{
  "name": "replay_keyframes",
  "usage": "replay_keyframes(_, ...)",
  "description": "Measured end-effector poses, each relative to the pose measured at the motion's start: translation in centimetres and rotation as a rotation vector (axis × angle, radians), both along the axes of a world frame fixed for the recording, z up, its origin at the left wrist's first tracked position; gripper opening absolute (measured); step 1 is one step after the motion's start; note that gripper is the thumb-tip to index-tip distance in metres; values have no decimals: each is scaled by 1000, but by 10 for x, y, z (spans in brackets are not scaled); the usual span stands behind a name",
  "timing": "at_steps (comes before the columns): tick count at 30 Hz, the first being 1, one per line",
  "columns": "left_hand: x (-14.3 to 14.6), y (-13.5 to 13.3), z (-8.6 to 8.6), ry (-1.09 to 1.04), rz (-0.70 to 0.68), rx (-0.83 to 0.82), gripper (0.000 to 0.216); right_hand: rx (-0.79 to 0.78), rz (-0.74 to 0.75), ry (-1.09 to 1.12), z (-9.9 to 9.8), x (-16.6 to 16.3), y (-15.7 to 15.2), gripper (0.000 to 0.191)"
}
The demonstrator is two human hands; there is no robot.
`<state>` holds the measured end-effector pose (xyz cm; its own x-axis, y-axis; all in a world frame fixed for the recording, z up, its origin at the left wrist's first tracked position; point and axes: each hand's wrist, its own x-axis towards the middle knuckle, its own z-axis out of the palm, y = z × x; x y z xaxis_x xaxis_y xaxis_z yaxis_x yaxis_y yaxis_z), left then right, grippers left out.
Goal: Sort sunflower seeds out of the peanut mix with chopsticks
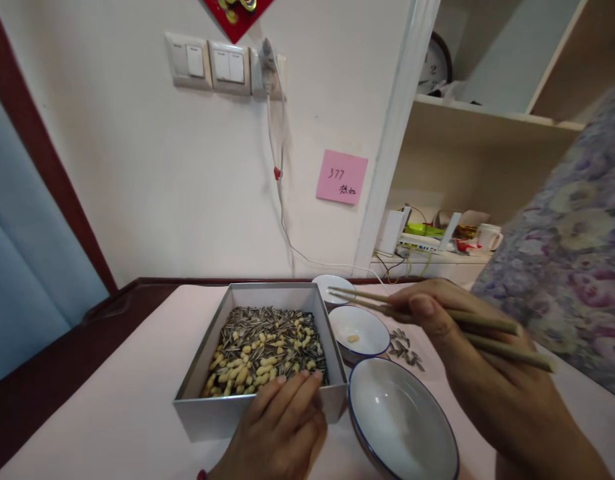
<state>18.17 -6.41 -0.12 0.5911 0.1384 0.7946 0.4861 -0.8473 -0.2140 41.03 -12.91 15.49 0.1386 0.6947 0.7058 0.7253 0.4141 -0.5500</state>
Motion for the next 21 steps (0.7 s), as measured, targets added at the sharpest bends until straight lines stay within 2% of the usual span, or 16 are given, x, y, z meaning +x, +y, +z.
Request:
replay_keyframes(4,-1,0,-5,13,22,41,9,-161,324,62,-11,-30,8,28)
replay_keyframes(6,-1,0,-8,-2,36,55,6,-234,431,94,-18,-43,15,30)
replay_keyframes(11,1,-1,-11,0,54,53,7,-330,508,125,-33,-61,28,33)
replay_keyframes(21,1,-1,-9,5,67,77,4,-368,587,176,-49,-72,39,34)
